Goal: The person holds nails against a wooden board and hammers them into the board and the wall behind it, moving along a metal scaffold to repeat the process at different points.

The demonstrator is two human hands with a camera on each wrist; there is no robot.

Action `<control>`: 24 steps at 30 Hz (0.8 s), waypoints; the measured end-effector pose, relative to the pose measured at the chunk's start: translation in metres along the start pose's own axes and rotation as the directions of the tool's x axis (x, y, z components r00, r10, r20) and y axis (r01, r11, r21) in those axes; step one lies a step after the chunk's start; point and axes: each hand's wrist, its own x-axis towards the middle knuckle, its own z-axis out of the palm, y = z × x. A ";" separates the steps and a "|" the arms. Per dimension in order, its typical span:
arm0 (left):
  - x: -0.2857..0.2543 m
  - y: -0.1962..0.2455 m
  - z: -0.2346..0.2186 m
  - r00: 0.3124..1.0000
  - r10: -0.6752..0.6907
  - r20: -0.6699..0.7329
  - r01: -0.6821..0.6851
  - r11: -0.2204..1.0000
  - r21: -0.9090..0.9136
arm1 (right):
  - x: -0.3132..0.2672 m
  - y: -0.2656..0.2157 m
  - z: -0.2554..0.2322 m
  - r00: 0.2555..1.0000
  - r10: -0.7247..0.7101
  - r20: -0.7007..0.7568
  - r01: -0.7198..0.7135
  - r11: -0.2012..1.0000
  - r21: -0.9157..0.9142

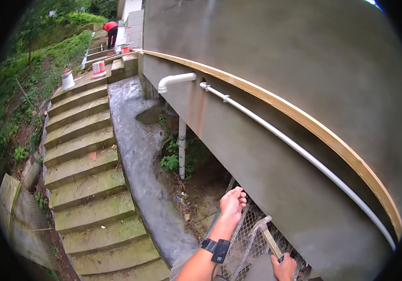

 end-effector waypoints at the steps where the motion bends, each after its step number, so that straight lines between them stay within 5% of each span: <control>1: 0.000 0.001 -0.001 1.000 -0.003 -0.011 0.003 1.000 -0.003 | -0.001 -0.002 0.001 1.000 -0.004 -0.022 0.004 1.000 -0.018; 24: -0.007 0.032 -0.013 0.998 0.045 -0.044 -0.051 0.989 -0.139 | -0.004 -0.021 0.021 0.999 -0.041 -0.012 0.038 0.982 -0.187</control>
